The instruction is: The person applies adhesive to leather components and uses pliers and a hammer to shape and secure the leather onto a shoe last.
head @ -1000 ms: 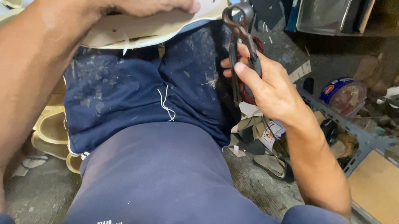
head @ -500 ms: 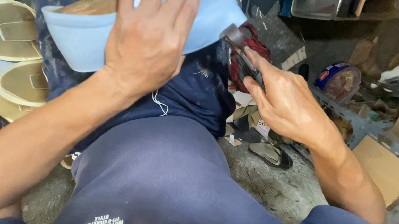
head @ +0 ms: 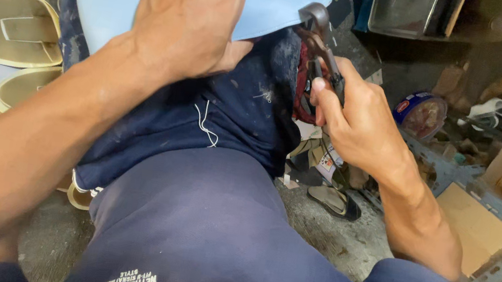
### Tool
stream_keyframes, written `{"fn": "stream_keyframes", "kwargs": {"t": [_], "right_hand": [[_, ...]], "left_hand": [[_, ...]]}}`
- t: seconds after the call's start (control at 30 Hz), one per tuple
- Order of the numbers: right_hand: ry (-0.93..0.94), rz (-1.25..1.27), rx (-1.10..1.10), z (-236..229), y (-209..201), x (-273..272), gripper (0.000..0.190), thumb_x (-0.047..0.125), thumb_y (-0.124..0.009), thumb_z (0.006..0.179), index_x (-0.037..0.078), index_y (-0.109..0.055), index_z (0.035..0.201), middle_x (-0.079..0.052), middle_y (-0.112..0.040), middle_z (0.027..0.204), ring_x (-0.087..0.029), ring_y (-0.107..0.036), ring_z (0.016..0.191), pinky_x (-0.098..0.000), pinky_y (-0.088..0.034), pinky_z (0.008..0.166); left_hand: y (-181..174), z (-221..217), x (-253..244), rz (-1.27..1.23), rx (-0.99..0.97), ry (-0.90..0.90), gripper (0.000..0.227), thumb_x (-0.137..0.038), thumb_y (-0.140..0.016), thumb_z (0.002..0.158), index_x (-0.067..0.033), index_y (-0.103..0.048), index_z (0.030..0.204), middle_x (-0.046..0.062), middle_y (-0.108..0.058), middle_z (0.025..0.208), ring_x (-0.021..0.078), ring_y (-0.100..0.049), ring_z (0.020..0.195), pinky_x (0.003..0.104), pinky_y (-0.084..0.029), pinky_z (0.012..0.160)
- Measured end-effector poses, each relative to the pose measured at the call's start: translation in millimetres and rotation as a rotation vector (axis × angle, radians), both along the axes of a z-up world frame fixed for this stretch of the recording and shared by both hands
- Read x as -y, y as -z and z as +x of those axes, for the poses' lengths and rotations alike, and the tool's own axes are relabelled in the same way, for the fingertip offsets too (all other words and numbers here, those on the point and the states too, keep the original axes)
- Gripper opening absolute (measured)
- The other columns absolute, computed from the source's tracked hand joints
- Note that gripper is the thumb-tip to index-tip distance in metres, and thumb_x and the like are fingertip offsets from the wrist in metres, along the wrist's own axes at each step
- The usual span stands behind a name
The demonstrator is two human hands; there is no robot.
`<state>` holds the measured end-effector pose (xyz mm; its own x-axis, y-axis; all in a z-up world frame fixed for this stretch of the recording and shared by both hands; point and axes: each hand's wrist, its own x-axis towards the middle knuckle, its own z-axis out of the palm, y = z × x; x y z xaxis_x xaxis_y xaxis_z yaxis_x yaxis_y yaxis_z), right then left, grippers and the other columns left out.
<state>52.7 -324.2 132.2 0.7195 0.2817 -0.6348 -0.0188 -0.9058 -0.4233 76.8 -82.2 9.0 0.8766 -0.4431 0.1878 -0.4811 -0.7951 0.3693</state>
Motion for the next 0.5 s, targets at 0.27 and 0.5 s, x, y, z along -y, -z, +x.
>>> {"fn": "stream_keyframes", "kwargs": {"t": [0.27,0.5], "right_hand": [[0.050,0.131,0.185,13.4,30.0,-4.6,0.017,0.019,-0.045,0.110,0.007,-0.053,0.101,0.001,-0.060,0.062,-0.016,-0.057,0.052,-0.0347,-0.047,0.063],[0.066,0.065,0.111,7.6,23.3,0.7,0.024,0.024,-0.045,0.109,0.010,-0.062,0.101,0.002,-0.060,0.061,-0.016,-0.057,0.057,-0.0332,-0.045,0.067]], "left_hand": [[0.7,33.0,-12.3,-0.266,-0.247,0.093,0.051,-0.046,-0.083,0.084,-0.0074,-0.069,0.115,0.019,-0.072,0.100,0.0437,-0.066,0.089,0.052,-0.049,0.072],[-11.9,-5.7,-8.2,-0.256,-0.120,0.013,0.073,-0.034,-0.084,0.086,0.0021,-0.054,0.141,0.019,-0.063,0.133,0.0368,-0.059,0.122,0.053,-0.037,0.111]]}}
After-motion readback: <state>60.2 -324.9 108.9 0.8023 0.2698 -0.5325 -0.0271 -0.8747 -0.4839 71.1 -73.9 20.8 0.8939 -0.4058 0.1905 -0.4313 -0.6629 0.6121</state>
